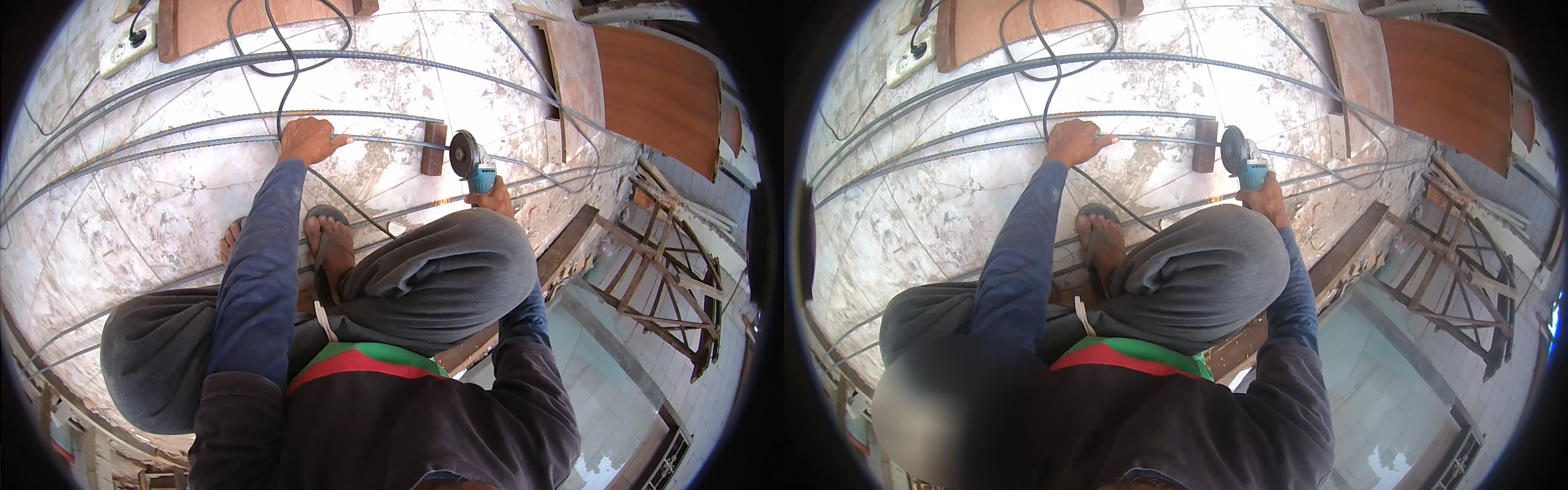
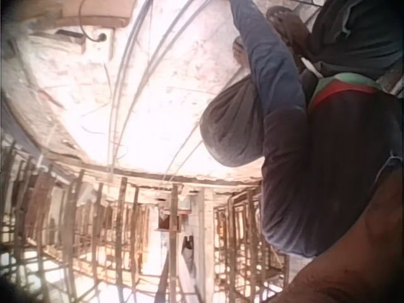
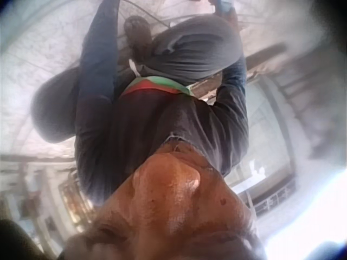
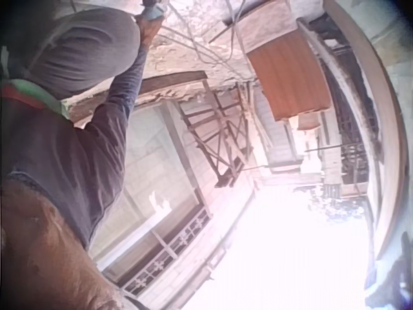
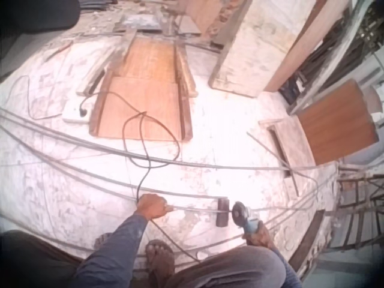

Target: The person uses a power grinder to cut metal rods, holding the rod in place by hand and with a small wooden block while aligning the tool and then adjusting the positions of the rods on the floor.

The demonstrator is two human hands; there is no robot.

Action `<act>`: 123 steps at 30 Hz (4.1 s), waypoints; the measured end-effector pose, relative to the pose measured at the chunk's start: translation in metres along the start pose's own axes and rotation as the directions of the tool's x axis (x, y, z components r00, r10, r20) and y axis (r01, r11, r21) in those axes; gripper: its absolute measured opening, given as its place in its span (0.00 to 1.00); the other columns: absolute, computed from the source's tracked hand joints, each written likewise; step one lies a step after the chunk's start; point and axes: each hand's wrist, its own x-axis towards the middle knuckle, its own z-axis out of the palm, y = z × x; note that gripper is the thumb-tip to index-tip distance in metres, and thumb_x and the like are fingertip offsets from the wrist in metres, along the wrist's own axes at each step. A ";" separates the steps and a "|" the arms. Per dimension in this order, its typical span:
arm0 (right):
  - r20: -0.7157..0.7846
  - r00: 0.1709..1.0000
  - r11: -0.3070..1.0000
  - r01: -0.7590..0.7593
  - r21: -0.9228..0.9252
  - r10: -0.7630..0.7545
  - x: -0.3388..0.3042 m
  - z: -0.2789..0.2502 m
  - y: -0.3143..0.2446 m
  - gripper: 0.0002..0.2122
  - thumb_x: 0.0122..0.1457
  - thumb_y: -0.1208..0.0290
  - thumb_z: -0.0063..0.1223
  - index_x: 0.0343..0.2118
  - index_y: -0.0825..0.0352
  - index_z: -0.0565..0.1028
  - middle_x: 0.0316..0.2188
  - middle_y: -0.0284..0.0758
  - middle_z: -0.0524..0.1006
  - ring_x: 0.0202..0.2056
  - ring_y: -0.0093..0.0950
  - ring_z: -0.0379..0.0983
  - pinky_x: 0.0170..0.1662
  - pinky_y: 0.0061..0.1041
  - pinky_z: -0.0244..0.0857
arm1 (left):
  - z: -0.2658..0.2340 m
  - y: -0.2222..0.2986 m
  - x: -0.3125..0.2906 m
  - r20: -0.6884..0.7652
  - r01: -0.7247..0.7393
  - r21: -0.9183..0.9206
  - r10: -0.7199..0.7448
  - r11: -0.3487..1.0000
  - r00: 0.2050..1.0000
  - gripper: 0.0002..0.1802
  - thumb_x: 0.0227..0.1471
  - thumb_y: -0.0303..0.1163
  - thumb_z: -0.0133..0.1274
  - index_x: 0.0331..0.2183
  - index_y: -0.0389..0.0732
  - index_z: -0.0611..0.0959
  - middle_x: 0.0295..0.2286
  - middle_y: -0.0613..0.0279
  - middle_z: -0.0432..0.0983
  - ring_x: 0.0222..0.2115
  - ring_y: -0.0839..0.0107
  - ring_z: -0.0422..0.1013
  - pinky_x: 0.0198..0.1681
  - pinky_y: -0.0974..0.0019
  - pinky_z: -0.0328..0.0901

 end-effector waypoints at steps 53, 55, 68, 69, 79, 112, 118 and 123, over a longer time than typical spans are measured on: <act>0.081 0.993 0.994 -0.093 0.050 0.089 0.008 -0.002 -0.002 0.30 0.37 0.68 0.67 0.44 0.79 0.67 0.38 0.51 0.75 0.40 0.41 0.74 0.44 0.34 0.68 | -0.007 0.007 0.002 0.102 0.013 0.038 -0.016 0.999 0.995 0.38 0.53 0.67 0.43 0.30 0.39 0.86 0.29 0.50 0.81 0.34 0.55 0.77 0.38 0.53 0.68; 0.032 0.998 0.998 -0.052 0.018 0.051 0.006 0.000 -0.005 0.23 0.41 0.70 0.64 0.40 0.73 0.69 0.30 0.45 0.75 0.33 0.37 0.75 0.37 0.34 0.69 | -0.007 0.005 0.002 0.092 0.013 0.037 -0.016 0.999 0.996 0.38 0.53 0.67 0.43 0.30 0.40 0.87 0.29 0.50 0.81 0.34 0.55 0.77 0.38 0.53 0.68; 0.073 0.990 0.992 -0.123 0.004 0.122 -0.001 -0.004 -0.014 0.28 0.39 0.70 0.66 0.45 0.75 0.69 0.34 0.47 0.77 0.36 0.38 0.76 0.41 0.35 0.69 | -0.004 0.003 0.003 0.072 -0.019 0.035 0.016 0.999 0.997 0.38 0.53 0.67 0.43 0.29 0.40 0.87 0.27 0.50 0.81 0.33 0.55 0.76 0.37 0.52 0.67; 0.087 0.988 0.992 -0.128 0.011 0.127 -0.003 -0.006 -0.016 0.28 0.39 0.70 0.66 0.45 0.75 0.69 0.34 0.47 0.77 0.36 0.38 0.76 0.41 0.35 0.69 | -0.004 0.002 0.003 0.066 -0.023 0.036 0.020 0.999 0.998 0.38 0.53 0.67 0.43 0.29 0.40 0.87 0.27 0.50 0.81 0.33 0.55 0.76 0.37 0.52 0.67; 0.079 0.988 0.991 -0.135 0.005 0.134 -0.015 -0.012 -0.038 0.29 0.37 0.68 0.66 0.42 0.81 0.70 0.33 0.49 0.78 0.34 0.37 0.77 0.39 0.32 0.71 | -0.002 0.002 0.005 0.079 -0.021 0.046 0.017 0.999 0.997 0.37 0.54 0.66 0.43 0.28 0.40 0.87 0.26 0.53 0.81 0.32 0.57 0.76 0.35 0.54 0.68; 0.055 0.997 0.996 -0.051 -0.071 0.055 0.028 -0.008 -0.015 0.33 0.34 0.63 0.69 0.42 0.82 0.69 0.39 0.54 0.76 0.41 0.42 0.75 0.45 0.33 0.69 | -0.003 0.002 0.006 0.069 -0.016 0.013 0.015 1.000 0.998 0.36 0.53 0.65 0.45 0.32 0.41 0.87 0.27 0.52 0.81 0.33 0.57 0.76 0.37 0.54 0.68; 0.053 0.997 0.994 -0.055 -0.092 0.060 0.034 -0.007 -0.021 0.33 0.33 0.63 0.69 0.41 0.82 0.71 0.38 0.53 0.77 0.41 0.41 0.76 0.45 0.33 0.70 | -0.002 0.001 0.004 0.061 -0.018 0.009 0.018 1.000 0.998 0.36 0.53 0.66 0.45 0.30 0.41 0.87 0.27 0.52 0.81 0.33 0.57 0.76 0.37 0.53 0.68; 0.071 0.996 0.994 -0.049 -0.096 0.055 0.033 -0.008 -0.015 0.32 0.33 0.63 0.69 0.40 0.82 0.71 0.38 0.53 0.77 0.41 0.42 0.76 0.44 0.33 0.70 | -0.004 0.004 0.004 0.081 -0.001 0.004 0.001 1.000 0.997 0.36 0.53 0.66 0.45 0.29 0.40 0.87 0.27 0.52 0.81 0.33 0.57 0.76 0.37 0.53 0.68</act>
